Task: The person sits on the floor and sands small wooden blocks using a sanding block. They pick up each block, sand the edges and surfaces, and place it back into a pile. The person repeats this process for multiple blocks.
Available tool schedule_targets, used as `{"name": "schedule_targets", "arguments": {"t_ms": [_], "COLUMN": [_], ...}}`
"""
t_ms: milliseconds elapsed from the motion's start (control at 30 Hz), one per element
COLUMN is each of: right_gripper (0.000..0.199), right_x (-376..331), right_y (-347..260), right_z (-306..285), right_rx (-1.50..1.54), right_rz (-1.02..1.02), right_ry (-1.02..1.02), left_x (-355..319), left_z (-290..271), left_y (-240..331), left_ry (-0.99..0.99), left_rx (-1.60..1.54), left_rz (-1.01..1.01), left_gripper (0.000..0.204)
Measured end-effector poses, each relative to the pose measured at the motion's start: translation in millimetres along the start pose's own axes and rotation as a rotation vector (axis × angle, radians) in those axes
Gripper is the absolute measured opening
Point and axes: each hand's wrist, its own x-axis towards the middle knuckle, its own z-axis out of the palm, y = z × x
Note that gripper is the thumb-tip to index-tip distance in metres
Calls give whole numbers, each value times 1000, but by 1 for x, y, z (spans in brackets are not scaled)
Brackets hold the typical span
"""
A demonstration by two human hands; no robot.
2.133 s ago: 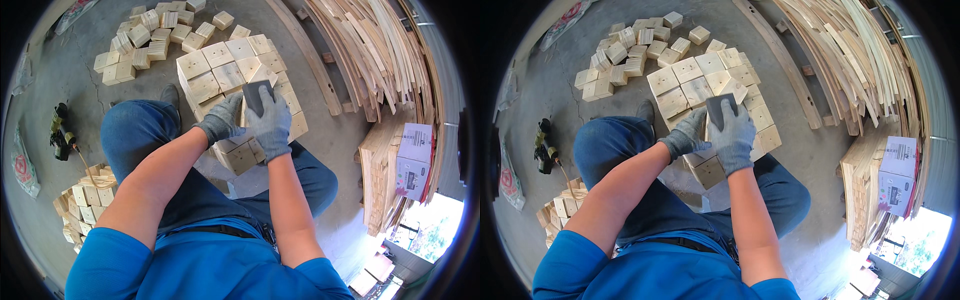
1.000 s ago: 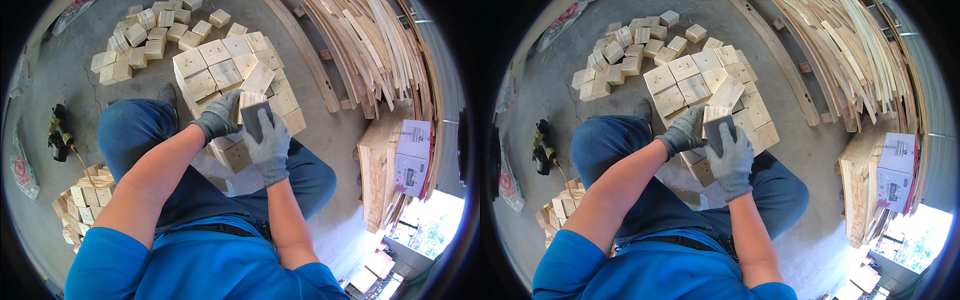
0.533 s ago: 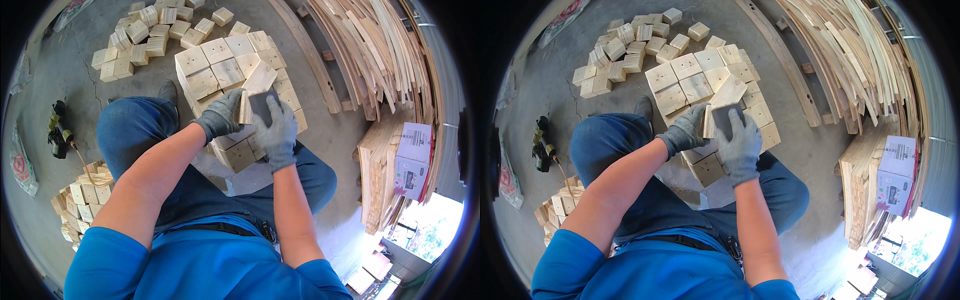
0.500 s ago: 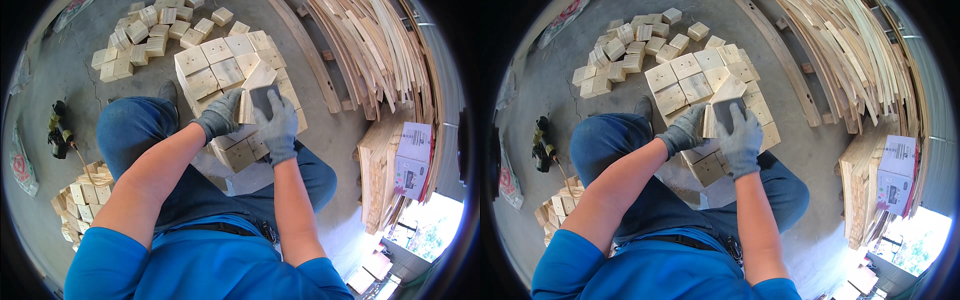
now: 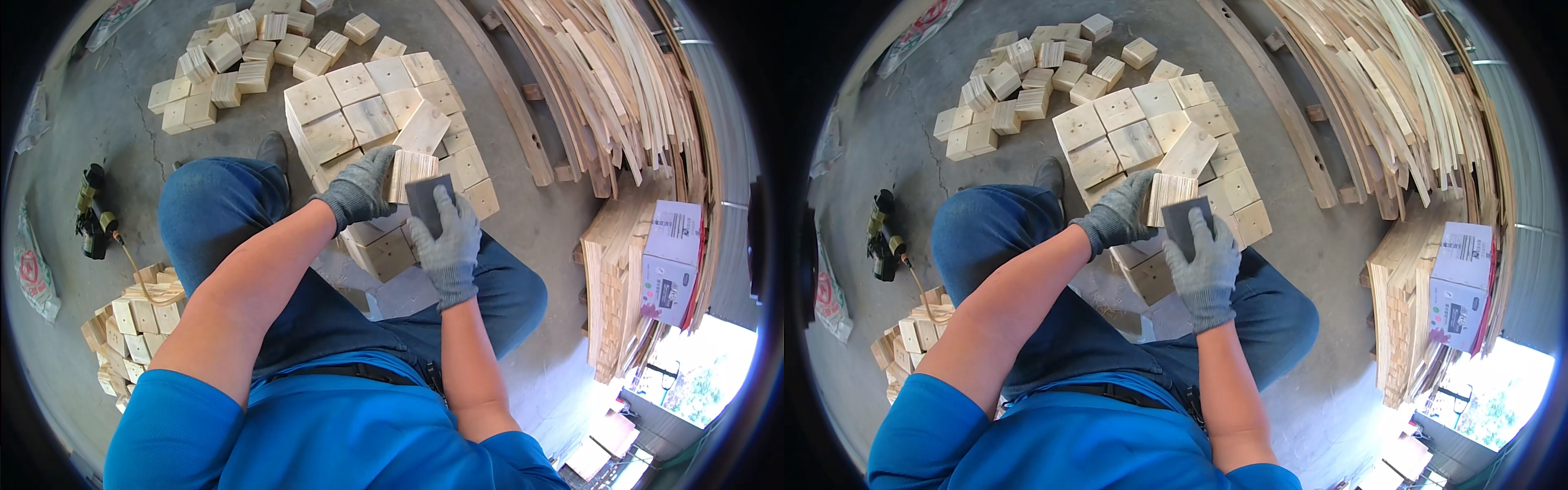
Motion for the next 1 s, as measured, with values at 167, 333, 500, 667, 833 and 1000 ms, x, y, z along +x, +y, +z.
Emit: {"name": "schedule_targets", "arguments": {"t_ms": [167,333,500,667,833,1000], "right_gripper": [73,70,69,71,72,72], "right_x": [-28,5,66,75,28,-21], "right_y": [-7,-3,1,-6,-15,-17], "right_z": [-7,3,17,18,8,-5], "right_rx": [1,4,17,-22,-11,27], "right_rz": [2,-35,11,17,-19,-35], "right_ry": [-51,-9,-12,3,-40,-89], "left_x": [1,1,0,0,0,1], "left_z": [3,0,-1,-3,0,3], "left_y": [-3,-1,-1,2,-1,-4], "left_ry": [-1,-18,-28,-61,-5,20], "left_rx": [8,-18,-18,-3,33,-13], "left_rz": [-4,-18,-16,-54,-3,39], "left_gripper": [109,110,111,113,111,113]}}
